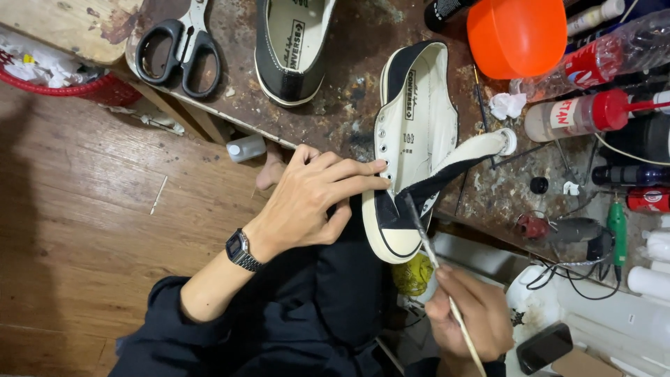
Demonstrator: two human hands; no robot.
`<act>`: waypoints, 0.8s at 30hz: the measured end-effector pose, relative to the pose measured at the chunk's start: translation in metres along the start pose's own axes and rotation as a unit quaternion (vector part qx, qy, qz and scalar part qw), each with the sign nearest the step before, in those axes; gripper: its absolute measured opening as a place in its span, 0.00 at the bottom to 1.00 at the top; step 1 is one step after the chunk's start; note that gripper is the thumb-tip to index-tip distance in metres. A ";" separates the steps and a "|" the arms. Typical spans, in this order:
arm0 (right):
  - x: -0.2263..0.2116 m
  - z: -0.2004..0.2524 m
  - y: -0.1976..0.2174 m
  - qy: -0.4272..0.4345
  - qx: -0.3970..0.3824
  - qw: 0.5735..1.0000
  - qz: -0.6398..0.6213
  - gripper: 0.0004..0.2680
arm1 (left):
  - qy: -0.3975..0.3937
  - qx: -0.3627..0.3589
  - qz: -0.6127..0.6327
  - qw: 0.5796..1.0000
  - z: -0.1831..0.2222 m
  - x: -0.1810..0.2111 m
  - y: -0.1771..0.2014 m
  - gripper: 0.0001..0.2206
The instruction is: Repairing or customizing a canvas shoe by applying a liquid coating, drying it with a heat gun, and trimming excess material with scissors.
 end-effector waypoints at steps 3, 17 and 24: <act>0.005 0.003 -0.004 0.018 0.009 1.000 -0.001 0.10 | 0.000 -0.002 -0.001 1.000 0.000 0.000 -0.001 0.24; 0.016 0.011 0.002 -0.006 0.055 0.998 0.028 0.18 | 0.000 -0.001 -0.004 1.000 0.000 0.000 -0.001 0.25; 0.021 0.013 0.001 0.035 0.044 0.998 0.003 0.13 | 0.001 -0.002 -0.008 1.000 0.000 0.000 -0.001 0.25</act>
Point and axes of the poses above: each hand's wrist, its own z-axis away from the middle knuckle, its own y-axis out of the back of the hand, x = y × z, the point moved 2 cm from there along -z, towards the middle knuckle, and after that the axes turned 11 degrees about -z, right-handed, at the moved point
